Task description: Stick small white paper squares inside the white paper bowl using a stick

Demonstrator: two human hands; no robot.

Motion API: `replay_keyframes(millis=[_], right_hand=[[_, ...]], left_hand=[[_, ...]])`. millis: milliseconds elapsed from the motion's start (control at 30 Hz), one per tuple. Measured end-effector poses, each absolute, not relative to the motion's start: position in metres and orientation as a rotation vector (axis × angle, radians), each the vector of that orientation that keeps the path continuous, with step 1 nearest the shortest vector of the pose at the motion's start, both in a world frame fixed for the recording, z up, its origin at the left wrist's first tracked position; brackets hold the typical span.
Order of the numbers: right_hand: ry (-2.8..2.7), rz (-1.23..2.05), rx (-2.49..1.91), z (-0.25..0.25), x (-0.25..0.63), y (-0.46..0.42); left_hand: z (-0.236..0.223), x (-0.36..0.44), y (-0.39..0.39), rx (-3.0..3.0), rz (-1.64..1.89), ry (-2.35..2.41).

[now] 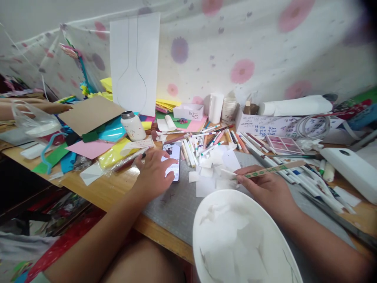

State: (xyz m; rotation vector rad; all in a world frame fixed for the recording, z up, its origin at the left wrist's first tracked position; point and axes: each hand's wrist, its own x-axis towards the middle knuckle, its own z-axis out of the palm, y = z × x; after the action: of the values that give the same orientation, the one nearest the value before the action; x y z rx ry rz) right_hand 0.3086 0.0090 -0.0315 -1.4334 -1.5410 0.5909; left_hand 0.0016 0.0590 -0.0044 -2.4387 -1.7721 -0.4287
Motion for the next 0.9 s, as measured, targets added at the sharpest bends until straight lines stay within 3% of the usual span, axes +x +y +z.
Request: replay_keyframes(millis=[267, 400, 533, 667, 900], right_hand=[[-1.454, 0.653, -1.36, -0.029, 0.307, 0.008], [-1.329, 0.688, -1.273, -0.026, 0.307, 0.01], [-1.187, 0.725, -1.133, -0.021, 0.306, 0.011], [-1.124, 0.722, -0.995, -0.008, 0.306, 0.002], [-1.174, 0.629, -0.806, 0.013, 0.3, -0.018]], left_hand=[[0.0, 0.0, 0.052, -2.418, -0.526, -1.733], [0.023, 0.009, 0.033, -2.379, -0.778, -1.567], [0.053, 0.045, 0.008, -2.7, -1.092, -1.258], [0.079, 0.098, -0.012, -3.04, -1.068, -1.035], [0.072, 0.137, -0.003, -2.991, -1.182, -1.018]])
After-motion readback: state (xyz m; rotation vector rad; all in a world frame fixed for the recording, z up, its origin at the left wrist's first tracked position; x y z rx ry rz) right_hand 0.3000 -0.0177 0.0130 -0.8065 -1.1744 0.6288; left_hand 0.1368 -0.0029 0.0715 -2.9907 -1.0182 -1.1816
